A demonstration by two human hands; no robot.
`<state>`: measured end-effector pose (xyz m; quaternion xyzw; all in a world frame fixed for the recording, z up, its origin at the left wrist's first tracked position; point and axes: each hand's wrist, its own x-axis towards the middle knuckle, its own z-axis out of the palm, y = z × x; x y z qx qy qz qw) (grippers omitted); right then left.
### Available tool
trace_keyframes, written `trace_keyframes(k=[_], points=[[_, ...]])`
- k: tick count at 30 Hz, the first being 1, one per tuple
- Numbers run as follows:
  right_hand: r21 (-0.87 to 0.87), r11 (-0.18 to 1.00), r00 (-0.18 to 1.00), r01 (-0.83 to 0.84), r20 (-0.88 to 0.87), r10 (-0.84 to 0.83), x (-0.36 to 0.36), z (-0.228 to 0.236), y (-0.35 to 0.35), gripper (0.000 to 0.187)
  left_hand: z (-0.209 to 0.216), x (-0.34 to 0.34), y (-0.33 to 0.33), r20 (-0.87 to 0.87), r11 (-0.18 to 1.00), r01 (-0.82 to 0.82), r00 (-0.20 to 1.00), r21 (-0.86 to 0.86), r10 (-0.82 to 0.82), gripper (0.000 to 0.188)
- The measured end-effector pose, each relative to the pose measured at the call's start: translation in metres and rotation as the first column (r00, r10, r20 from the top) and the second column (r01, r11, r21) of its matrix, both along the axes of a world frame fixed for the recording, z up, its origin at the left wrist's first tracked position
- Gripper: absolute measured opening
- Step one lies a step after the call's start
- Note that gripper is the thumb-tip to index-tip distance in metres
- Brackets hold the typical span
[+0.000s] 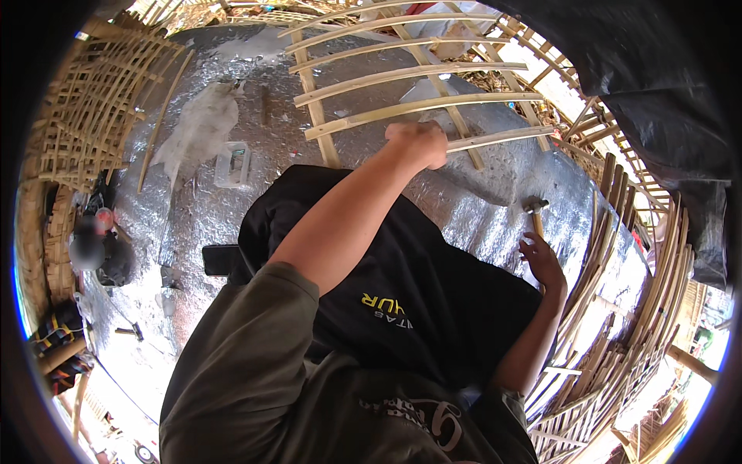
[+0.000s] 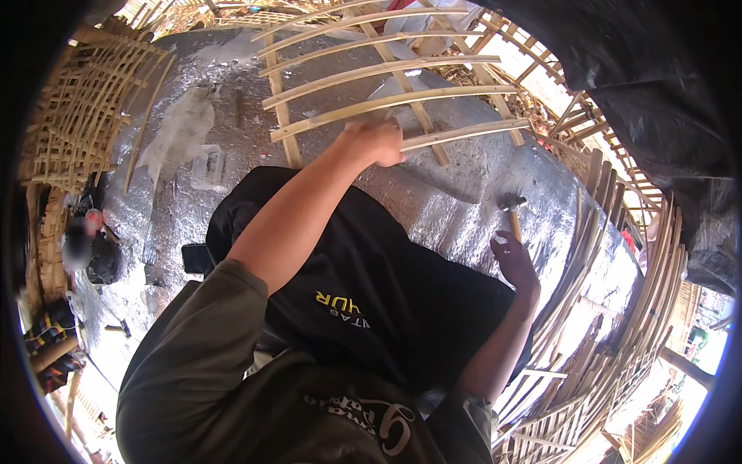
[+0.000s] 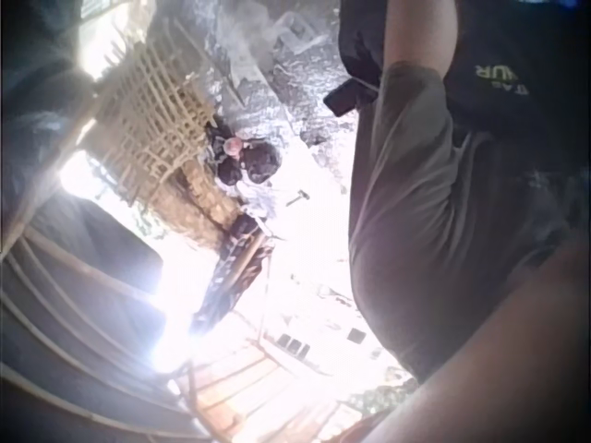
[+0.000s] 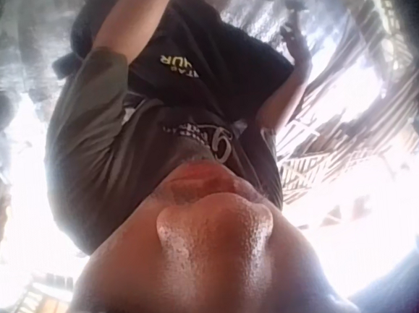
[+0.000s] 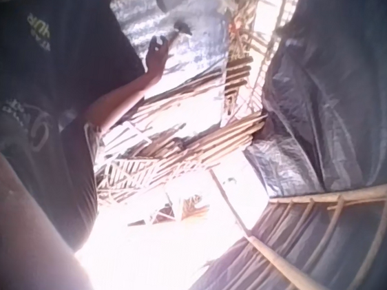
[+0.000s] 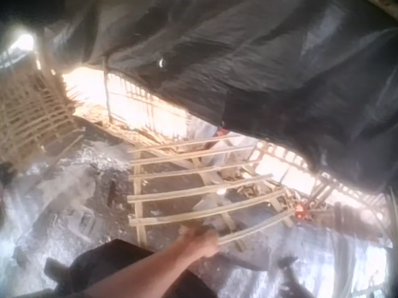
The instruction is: The person assembles a wooden lattice structure by hand, positioning wooden slats and securing them using a hammer.
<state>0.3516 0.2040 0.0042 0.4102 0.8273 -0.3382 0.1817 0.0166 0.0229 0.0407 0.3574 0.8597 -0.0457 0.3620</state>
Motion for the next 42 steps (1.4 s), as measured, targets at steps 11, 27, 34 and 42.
trace_keyframes(k=[11,27,34,42], points=[[0.023,1.0,0.999,0.007,-0.052,-0.005,-0.001,-0.001,-0.004,0.039,0.0,-0.003,0.0,0.235,0.995,0.008,0.972,-0.095,0.015,0.109],[0.024,1.0,0.995,-0.009,-0.102,0.011,0.004,-0.005,0.001,0.036,-0.001,0.003,-0.003,-0.023,0.993,0.019,1.0,0.118,-0.017,0.038],[0.007,1.0,0.998,0.009,-0.066,-0.008,-0.001,0.002,-0.003,0.037,-0.014,0.004,-0.003,-0.075,0.989,0.056,0.996,0.14,-0.046,0.039],[0.019,1.0,0.997,-0.019,-0.075,0.021,0.003,-0.001,0.002,0.044,-0.025,0.005,-0.007,-0.097,0.969,0.071,0.994,0.235,-0.049,0.037]])
